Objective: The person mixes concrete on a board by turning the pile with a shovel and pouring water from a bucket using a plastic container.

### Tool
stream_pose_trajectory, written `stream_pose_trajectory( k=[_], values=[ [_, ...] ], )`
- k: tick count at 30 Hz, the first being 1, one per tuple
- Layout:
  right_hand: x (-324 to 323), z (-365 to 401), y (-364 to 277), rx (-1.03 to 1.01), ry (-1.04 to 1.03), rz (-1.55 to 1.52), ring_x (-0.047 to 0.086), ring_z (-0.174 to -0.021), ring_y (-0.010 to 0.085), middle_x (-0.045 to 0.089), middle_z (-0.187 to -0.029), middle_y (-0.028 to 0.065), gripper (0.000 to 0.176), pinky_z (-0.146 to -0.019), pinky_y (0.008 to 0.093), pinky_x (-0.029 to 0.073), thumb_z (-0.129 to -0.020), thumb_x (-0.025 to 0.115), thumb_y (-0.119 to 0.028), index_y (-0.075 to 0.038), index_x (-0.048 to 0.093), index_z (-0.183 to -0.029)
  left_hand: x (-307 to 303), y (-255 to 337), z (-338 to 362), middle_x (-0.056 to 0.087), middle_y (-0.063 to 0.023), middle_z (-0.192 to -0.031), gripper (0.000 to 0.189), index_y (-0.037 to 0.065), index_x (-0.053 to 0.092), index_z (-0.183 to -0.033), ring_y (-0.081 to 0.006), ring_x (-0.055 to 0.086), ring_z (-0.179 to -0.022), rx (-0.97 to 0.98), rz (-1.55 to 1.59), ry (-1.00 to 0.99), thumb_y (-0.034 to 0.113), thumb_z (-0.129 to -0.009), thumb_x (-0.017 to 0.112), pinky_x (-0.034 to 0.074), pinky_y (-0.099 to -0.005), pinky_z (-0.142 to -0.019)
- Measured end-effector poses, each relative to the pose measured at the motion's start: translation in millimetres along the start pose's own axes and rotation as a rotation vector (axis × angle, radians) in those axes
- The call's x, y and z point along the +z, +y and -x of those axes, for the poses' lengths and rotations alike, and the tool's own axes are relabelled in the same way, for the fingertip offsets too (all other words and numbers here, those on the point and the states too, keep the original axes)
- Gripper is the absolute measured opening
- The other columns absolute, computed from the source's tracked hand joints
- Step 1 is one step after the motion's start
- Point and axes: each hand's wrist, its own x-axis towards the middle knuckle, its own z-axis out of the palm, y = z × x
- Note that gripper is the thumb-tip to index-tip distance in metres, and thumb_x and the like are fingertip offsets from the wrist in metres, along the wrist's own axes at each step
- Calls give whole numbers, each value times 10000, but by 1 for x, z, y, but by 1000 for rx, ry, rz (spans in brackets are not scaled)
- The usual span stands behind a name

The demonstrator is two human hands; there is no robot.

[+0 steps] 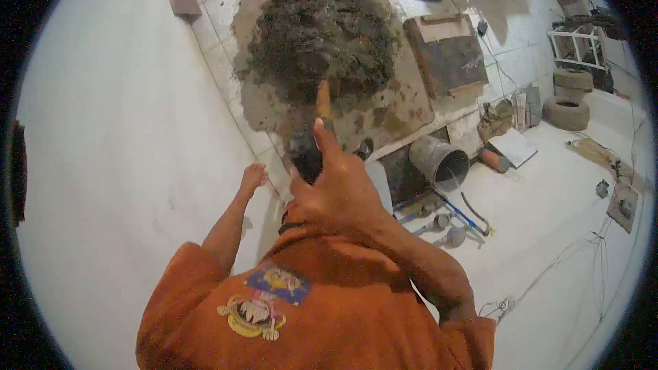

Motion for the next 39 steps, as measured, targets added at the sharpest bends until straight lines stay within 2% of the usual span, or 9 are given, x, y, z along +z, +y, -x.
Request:
stream_pose_trajectory(
  k=[7, 15, 20, 24, 26, 31, 33, 34, 39],
  values=[
    [51, -58, 104, -165, 142, 155, 593, -583, 389, 561, -593, 240, 633, -556, 421, 462, -714, 627, -163, 109, 366, -1222, 21, 34, -11, 600, -88, -840, 299, 62, 540, -1053, -168, 608, -701, 45, 133, 15, 287, -871, 466, 485, -273, -551],
    [-87, 83, 36, 184, 293, -532, 515, -457, 159, 553, -634, 104, 449, -444, 316, 423, -750, 633, -128, 39, 475, -1136, 143, 149, -49, 498, -175, -1068, 629, 24, 426, -1136, -299, 551, -898, -177, 680, -329, 560, -812, 486, 478, -471, -737],
    [-129, 180, 132, 315, 573, -1091, 422, -356, 100, 418, -481, 22, 397, -335, 232, 347, -750, 587, -57, 65, 473, -1110, 266, 224, -39, 514, -187, -942, 677, -20, 451, -1051, -338, 539, -862, -326, 1151, -298, 607, -796, 478, 474, -463, -714],
    [-87, 220, 286, 401, 846, -1521, 409, -357, 130, 399, -495, 7, 375, -382, 294, 414, -730, 556, -46, 41, 479, -1087, 309, 141, -165, 516, -91, -646, 394, 46, 496, -743, -242, 536, -634, -122, 835, -259, 424, -795, 595, 467, -359, -573],
    [-43, 248, 363, 536, 964, -1631, 423, -380, 145, 423, -525, 13, 367, -428, 328, 450, -722, 564, -60, 19, 487, -1072, 330, 97, -195, 527, -67, -670, 209, 70, 504, -722, -206, 509, -571, -307, 466, -345, 241, -797, 597, 458, -347, -528],
    [53, 305, 480, 1269, 1319, -1176, 474, -449, 178, 465, -587, 47, 257, -473, 361, 463, -733, 577, -91, -28, 540, -980, 424, -24, -171, 524, -88, -616, 82, 59, 543, -658, -224, 527, -555, -212, 232, -331, 98, -716, 585, 454, -359, -496],
    [113, 360, 536, 1531, 1473, -1001, 472, -445, 174, 472, -592, 48, 175, -438, 328, 445, -767, 581, -137, -38, 557, -909, 474, -116, -209, 539, -108, -616, 85, 41, 563, -656, -244, 549, -560, -555, 275, -245, 97, -716, 584, 455, -370, -498],
    [144, 390, 561, 1601, 1546, -925, 467, -434, 170, 476, -589, 47, 156, -413, 303, 431, -791, 583, -173, -42, 559, -873, 493, -78, -151, 541, -117, -612, 84, 18, 566, -664, -245, 553, -542, -520, 209, -285, 73, -727, 574, 454, -376, -482],
    [174, 382, 627, 1950, 1445, -707, 437, -428, 148, 458, -583, 26, 169, -408, 292, 412, -799, 587, -203, -44, 544, -836, 587, -248, -162, 572, -104, -627, 139, 15, 575, -664, -190, 543, -498, -741, 167, -261, 103, -771, 584, 429, -308, -424]
  ],
)
